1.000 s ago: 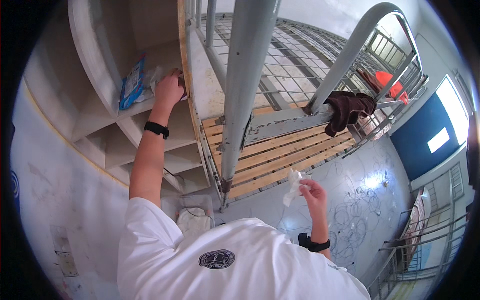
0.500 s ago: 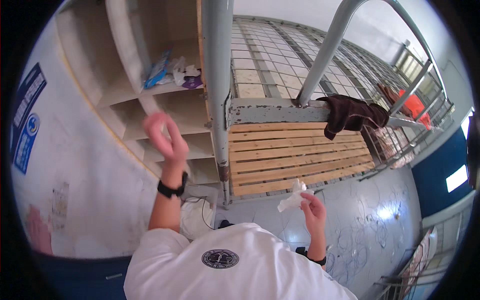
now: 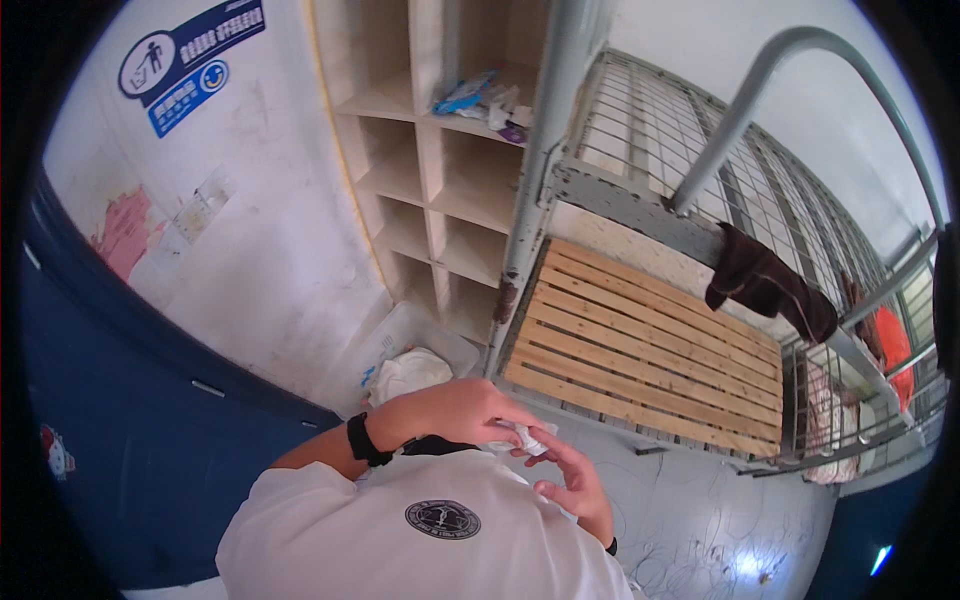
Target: The person spreads a blanket onto a wooden bed frame, smooths it with their hands, places a pillow at the head of the bed, and then picks up several pieces of trash from the floor and places them into cubby shelves.
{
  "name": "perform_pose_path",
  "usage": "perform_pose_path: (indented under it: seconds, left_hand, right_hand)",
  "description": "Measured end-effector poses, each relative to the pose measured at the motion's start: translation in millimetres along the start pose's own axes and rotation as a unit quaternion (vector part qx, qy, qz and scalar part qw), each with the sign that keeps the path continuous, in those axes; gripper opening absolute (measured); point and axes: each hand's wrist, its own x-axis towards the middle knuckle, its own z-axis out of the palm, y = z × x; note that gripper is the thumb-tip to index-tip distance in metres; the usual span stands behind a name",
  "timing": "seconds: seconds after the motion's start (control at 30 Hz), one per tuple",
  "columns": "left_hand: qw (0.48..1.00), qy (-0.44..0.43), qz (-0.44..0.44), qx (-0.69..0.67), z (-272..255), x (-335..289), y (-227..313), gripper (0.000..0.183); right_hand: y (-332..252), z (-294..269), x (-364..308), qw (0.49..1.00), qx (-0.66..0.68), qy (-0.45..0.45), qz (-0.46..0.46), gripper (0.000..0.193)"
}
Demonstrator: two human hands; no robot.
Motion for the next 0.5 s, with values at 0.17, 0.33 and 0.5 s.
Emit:
perform_pose_path:
  seconds: [0.17, 0.33, 0.5]
  left_hand:
    - [0.995, -0.019, -0.091, -0.044, -67.6, -26.9, -33.0, 0.023]
    - [0.974, 0.193, 0.046, 0.108, -180.2, -18.4, -91.1, 0.016]
    - [0.921, 0.355, -0.07, 0.146, -277.4, 49.7, -120.7, 0.023]
  right_hand:
    - [-11.4, 6.7, 23.8, 0.999, -0.043, 0.022, 0.018, 0.059]
    - [9.0, -9.9, 31.1, 0.981, 0.01, 0.188, 0.055, 0.042]
    - [17.1, -9.5, 66.1, 0.96, -0.007, 0.272, 0.069, 0.028]
